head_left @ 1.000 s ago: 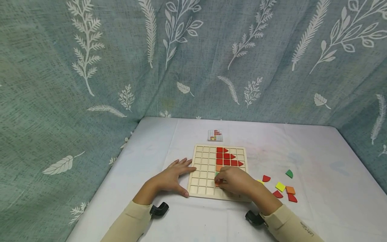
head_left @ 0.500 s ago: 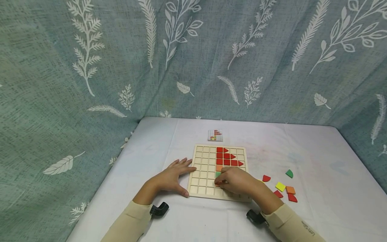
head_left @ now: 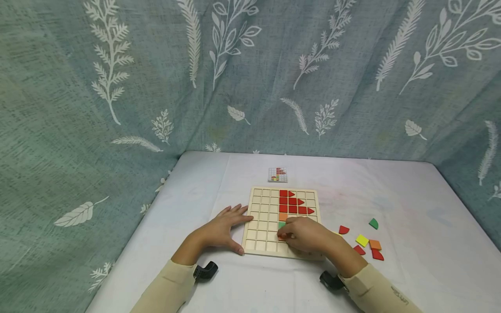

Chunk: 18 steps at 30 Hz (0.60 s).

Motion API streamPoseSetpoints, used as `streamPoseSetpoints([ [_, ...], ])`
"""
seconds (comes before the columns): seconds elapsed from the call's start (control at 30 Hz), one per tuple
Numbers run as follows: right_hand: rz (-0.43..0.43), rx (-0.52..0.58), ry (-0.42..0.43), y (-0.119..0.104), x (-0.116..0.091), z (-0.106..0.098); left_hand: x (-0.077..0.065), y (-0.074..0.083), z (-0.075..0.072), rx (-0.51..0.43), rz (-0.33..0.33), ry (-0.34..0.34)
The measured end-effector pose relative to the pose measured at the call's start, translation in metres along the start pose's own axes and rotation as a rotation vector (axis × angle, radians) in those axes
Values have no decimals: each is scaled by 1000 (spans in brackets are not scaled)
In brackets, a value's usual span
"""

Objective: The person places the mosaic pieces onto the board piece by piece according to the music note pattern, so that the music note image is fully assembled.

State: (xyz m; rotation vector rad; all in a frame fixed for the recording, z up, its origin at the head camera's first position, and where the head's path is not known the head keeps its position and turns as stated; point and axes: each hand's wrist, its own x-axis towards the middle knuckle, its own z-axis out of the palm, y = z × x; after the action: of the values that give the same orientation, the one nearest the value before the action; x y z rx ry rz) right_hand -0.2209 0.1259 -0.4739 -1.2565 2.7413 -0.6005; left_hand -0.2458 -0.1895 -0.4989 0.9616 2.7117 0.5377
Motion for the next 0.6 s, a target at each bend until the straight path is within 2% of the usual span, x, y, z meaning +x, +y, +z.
streamPoseSetpoints([
  [0.23, 23, 29, 19, 5, -13, -8, 0, -3, 3, -6, 11, 12],
  [0.4, 44, 14, 53, 17, -27, -13, 1, -5, 5, 9, -7, 8],
  [0.6, 148, 27, 57, 28, -46, -23, 1, -6, 4, 13, 6, 6],
])
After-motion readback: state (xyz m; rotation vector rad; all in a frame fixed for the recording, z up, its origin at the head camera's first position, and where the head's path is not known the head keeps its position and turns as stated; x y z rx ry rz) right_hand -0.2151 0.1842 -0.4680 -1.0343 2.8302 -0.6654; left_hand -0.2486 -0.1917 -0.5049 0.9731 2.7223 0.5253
